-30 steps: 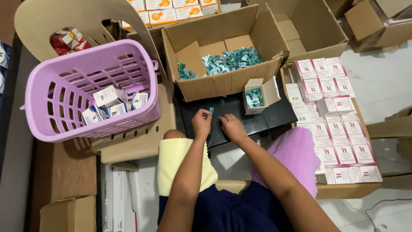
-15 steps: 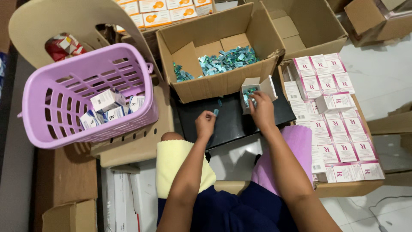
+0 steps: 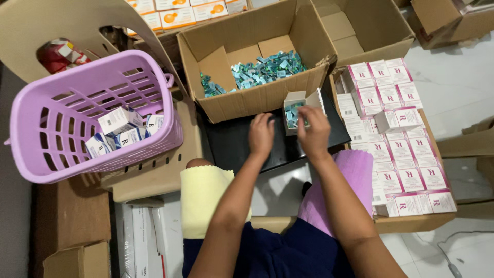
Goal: The person sits on the floor and packs small blue-wrapped items from a large cardboard box into smaller white boxes. They repeatedly pick up handfuls of the wrapped items, place them into the small boxes, and then move the filled boxes to a purple basket.
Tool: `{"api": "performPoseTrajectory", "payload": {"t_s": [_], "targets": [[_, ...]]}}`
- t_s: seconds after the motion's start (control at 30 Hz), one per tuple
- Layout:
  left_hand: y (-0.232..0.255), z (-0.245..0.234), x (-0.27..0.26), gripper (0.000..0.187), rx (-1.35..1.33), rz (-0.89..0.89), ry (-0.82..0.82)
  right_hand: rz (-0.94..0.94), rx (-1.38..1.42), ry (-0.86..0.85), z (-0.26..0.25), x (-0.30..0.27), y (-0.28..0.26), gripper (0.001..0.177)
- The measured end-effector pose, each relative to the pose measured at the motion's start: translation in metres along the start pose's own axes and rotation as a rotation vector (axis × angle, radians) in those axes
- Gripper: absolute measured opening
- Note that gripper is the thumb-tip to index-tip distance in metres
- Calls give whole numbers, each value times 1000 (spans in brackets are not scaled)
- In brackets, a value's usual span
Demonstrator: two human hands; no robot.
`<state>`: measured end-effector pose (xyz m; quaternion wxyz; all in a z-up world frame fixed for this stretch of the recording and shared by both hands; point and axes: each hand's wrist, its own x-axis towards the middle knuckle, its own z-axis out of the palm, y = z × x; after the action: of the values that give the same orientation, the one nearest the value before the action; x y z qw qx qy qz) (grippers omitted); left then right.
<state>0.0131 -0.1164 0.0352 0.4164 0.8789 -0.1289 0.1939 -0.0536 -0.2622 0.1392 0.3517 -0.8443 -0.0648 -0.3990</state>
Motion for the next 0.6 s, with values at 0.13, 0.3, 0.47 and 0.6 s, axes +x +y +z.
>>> {"api": "performPoseTrajectory", "payload": {"t_s": [0.13,0.3,0.47,0.6], "targets": [[-52,3,-12,31,258,79,-222,-8,-9,-277,43,-28,0,15],[-86,-12,-33,14,409,76,-341,-56,-195,-481,124,-57,31,37],[-94,-43,-52,15,433,43,-291,-143,-226,-444,170,-69,60,49],[-91,-44,-56,14,468,45,-268,-119,-255,-565,163,-90,54,31]]}}
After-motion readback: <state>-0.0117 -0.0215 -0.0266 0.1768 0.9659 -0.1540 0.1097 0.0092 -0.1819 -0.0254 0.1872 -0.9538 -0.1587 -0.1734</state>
